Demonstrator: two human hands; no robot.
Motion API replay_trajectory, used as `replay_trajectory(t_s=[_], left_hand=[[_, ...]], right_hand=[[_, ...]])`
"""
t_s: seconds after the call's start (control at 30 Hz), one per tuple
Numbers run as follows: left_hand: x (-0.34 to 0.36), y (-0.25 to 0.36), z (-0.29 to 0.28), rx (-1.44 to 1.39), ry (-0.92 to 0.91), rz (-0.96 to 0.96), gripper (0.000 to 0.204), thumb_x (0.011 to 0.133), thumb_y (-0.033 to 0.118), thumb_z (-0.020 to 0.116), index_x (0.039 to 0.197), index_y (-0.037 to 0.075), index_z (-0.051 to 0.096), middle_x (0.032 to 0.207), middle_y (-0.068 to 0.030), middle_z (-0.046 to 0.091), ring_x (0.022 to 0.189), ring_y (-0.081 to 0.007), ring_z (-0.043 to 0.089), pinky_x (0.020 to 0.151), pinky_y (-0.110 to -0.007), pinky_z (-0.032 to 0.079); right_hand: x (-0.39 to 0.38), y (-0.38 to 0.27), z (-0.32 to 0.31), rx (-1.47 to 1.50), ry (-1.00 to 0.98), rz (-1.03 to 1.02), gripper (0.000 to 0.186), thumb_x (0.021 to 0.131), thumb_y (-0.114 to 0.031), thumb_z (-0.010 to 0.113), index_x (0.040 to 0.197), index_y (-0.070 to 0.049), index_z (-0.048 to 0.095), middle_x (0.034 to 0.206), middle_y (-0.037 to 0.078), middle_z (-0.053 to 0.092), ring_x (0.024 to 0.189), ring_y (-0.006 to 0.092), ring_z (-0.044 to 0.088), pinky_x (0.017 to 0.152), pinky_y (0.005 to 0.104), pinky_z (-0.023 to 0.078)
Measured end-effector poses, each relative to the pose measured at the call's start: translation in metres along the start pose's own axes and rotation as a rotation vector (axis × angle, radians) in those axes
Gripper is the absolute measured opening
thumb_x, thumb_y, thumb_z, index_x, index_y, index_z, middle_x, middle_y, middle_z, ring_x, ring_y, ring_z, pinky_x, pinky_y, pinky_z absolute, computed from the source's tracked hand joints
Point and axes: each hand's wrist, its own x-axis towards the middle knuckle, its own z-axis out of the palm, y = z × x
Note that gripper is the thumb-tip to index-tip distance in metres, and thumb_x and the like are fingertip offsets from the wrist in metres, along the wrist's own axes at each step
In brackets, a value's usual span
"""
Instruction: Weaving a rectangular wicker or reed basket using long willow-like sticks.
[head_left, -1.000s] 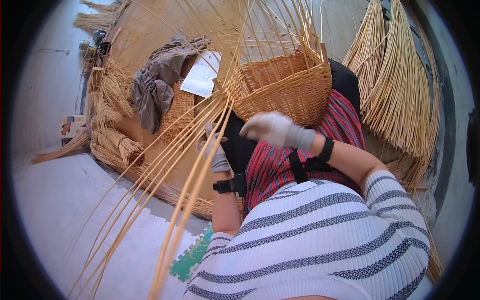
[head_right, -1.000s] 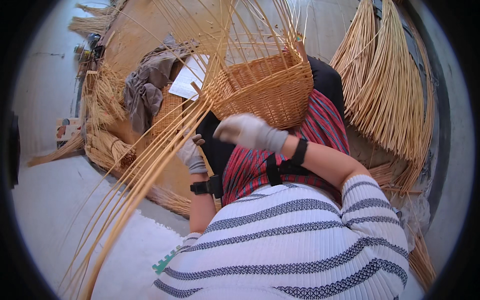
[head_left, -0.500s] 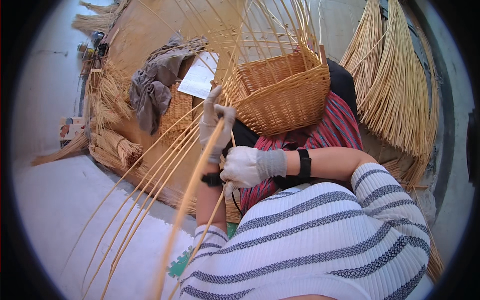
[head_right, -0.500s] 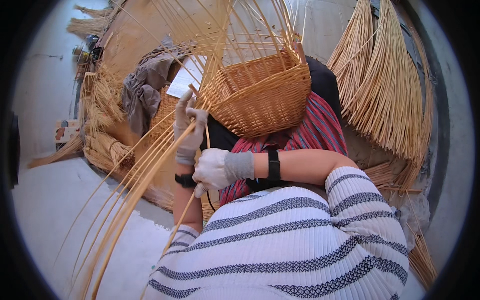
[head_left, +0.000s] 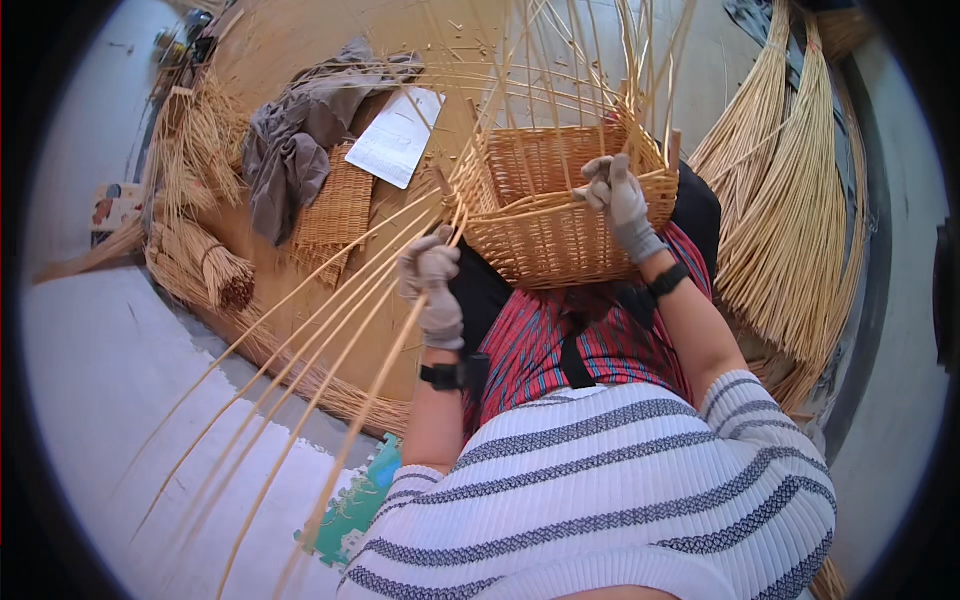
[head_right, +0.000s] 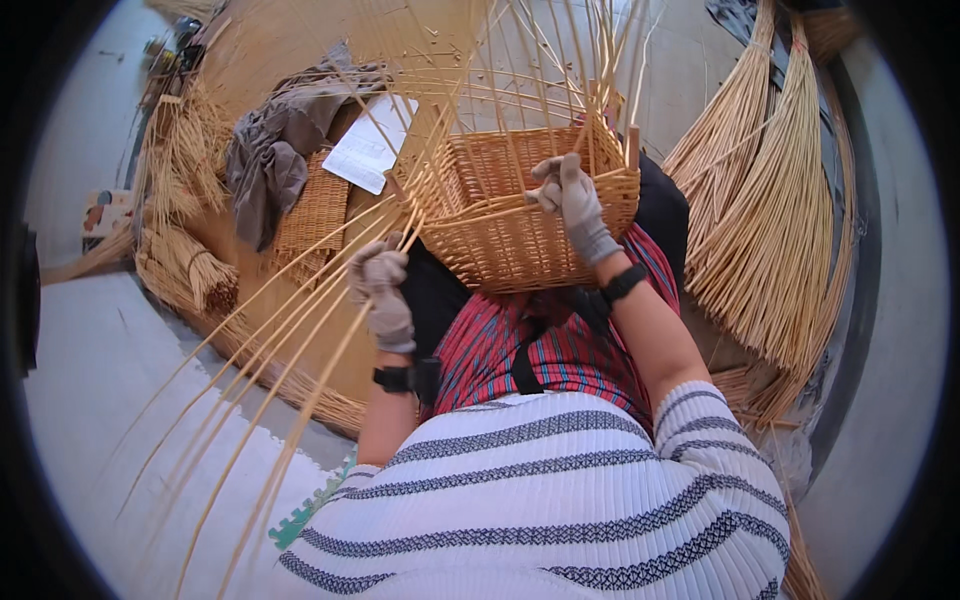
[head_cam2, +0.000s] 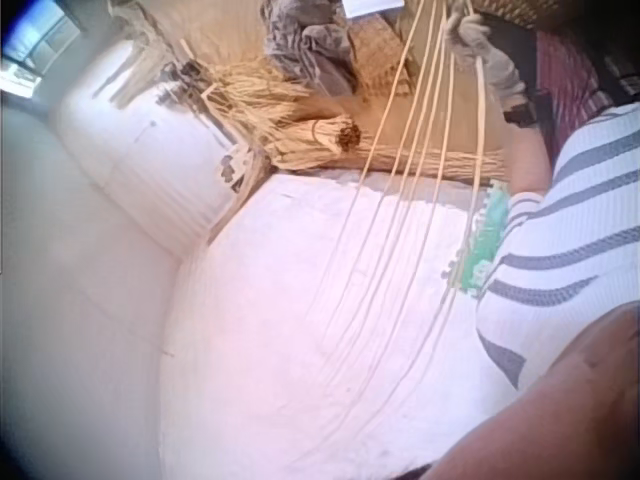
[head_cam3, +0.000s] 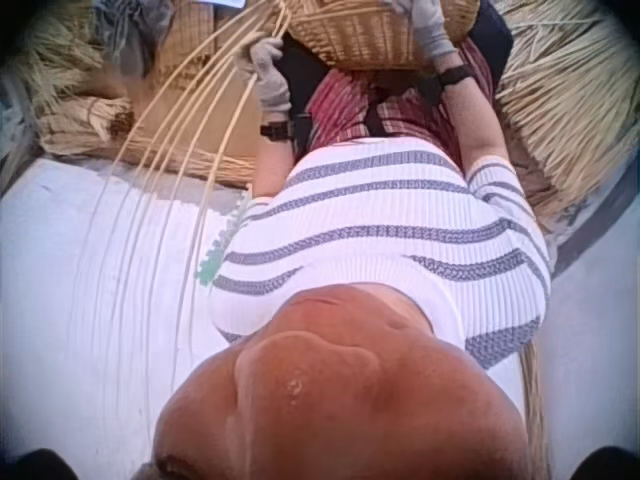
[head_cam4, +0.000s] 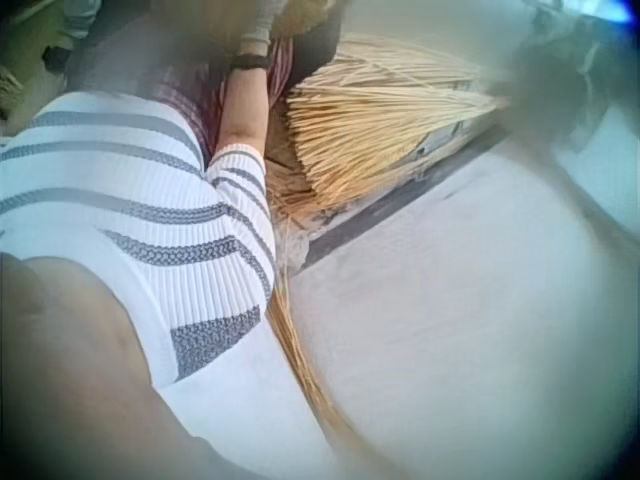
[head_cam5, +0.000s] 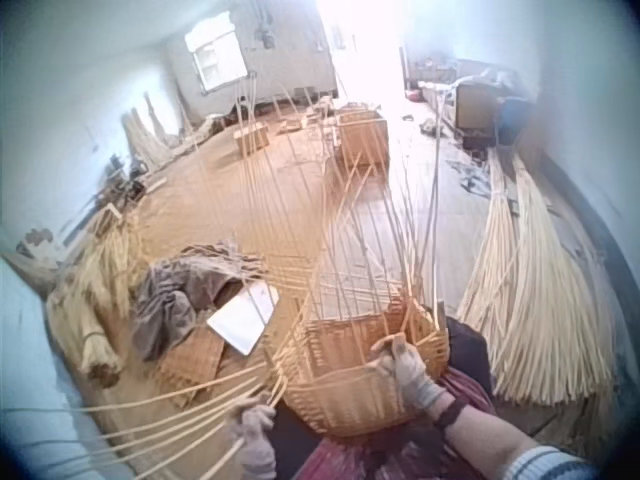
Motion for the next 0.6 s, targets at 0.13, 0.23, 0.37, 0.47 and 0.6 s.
replay_trajectory(t_s=[0.13,0.23,0.37,0.47,0.6], left_hand=[[-0.01,-0.049,0.02,0.199,0.274,-0.392,0.042,0.094,0.013,0.075,0.127,0.001,0.054,0.125,-0.0116,0.064,0.113,-0.0206,0.062,0.102,-0.032,0.048],[0.014,-0.074,0.014,0.27,0.009,-0.149,0.058,0.088,0.022,0.082,0.132,-0.002,0.052,0.123,-0.0134,0.066,0.108,-0.024,0.064,0.094,-0.035,0.052],[0.031,-0.081,0.001,0.322,-0.21,-0.288,0.056,0.087,0.028,0.083,0.128,-0.001,0.059,0.113,-0.0125,0.071,0.098,-0.0221,0.068,0.088,-0.035,0.054],[0.033,-0.085,-0.001,0.36,-0.223,-0.283,0.06,0.084,0.032,0.086,0.127,-0.002,0.061,0.114,-0.0125,0.071,0.101,-0.0224,0.067,0.091,-0.036,0.054],[0.034,-0.095,0.002,0.33,-0.218,-0.309,0.069,0.08,0.034,0.089,0.131,-0.002,0.057,0.121,-0.012,0.068,0.109,-0.0233,0.066,0.096,-0.038,0.054]], right_hand=[[-0.017,-0.022,0.014,-0.366,0.116,0.022,0.022,0.108,-0.021,0.054,0.122,-0.005,0.059,0.079,-0.001,0.059,0.079,0.0126,0.061,0.089,0.032,0.054],[-0.021,-0.034,0.027,-0.799,0.209,-0.121,0.013,0.1,-0.006,0.063,0.113,-0.006,0.064,0.092,0.001,0.067,0.089,0.0086,0.061,0.083,0.026,0.052],[-0.017,-0.024,0.041,-0.886,0.379,-0.22,0.01,0.096,-0.001,0.068,0.106,-0.003,0.067,0.094,0.002,0.069,0.091,0.0084,0.062,0.083,0.0256,0.052],[-0.018,-0.013,0.049,-0.928,0.444,-0.253,0.01,0.096,-0.001,0.067,0.106,-0.004,0.068,0.091,0.0,0.067,0.083,0.0065,0.06,0.076,0.0239,0.051],[-0.014,-0.014,0.05,-1.019,0.457,-0.303,0.01,0.097,-0.001,0.066,0.107,-0.004,0.069,0.087,-0.003,0.066,0.076,0.0044,0.057,0.07,0.0224,0.05]])
